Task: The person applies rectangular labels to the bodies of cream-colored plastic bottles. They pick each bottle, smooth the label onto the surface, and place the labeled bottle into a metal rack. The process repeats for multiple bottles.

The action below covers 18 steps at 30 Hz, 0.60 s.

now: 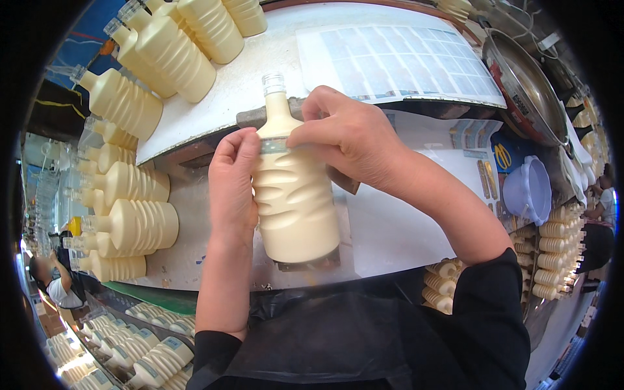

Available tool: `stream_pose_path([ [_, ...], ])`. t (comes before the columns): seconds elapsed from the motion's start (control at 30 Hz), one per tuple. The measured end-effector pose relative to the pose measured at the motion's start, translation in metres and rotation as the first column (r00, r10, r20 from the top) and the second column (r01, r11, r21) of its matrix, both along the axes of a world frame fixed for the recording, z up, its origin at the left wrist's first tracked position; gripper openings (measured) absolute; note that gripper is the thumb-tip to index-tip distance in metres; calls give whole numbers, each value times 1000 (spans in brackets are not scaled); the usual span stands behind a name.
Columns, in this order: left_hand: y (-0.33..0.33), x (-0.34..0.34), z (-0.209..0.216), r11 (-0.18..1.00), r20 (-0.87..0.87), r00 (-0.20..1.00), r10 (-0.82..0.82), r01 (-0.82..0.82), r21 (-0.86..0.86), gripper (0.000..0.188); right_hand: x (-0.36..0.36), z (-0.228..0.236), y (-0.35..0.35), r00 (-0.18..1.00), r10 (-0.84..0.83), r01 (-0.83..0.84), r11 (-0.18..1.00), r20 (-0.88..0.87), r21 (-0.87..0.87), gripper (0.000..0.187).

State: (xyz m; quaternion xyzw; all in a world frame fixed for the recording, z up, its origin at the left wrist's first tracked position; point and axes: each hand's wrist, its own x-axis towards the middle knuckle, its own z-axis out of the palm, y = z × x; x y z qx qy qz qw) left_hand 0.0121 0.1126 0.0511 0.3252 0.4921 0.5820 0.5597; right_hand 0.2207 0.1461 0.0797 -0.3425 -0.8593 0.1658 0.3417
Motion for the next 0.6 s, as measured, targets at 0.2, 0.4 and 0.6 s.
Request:
stream_pose_path([
  [0.2,-2,-1,-7,1000,-14,1000,14,-14,13,29,-4,0,1,999,18,-21,994,30,106,35],
  [0.4,0,-4,-1,999,62,997,-41,42,-20,28,1,-2,4,998,-8,-6,975,65,224,26],
  [0.6,4,0,-1,994,-110,988,-111,109,-28,29,4,0,4,995,-24,0,968,93,251,27],
])
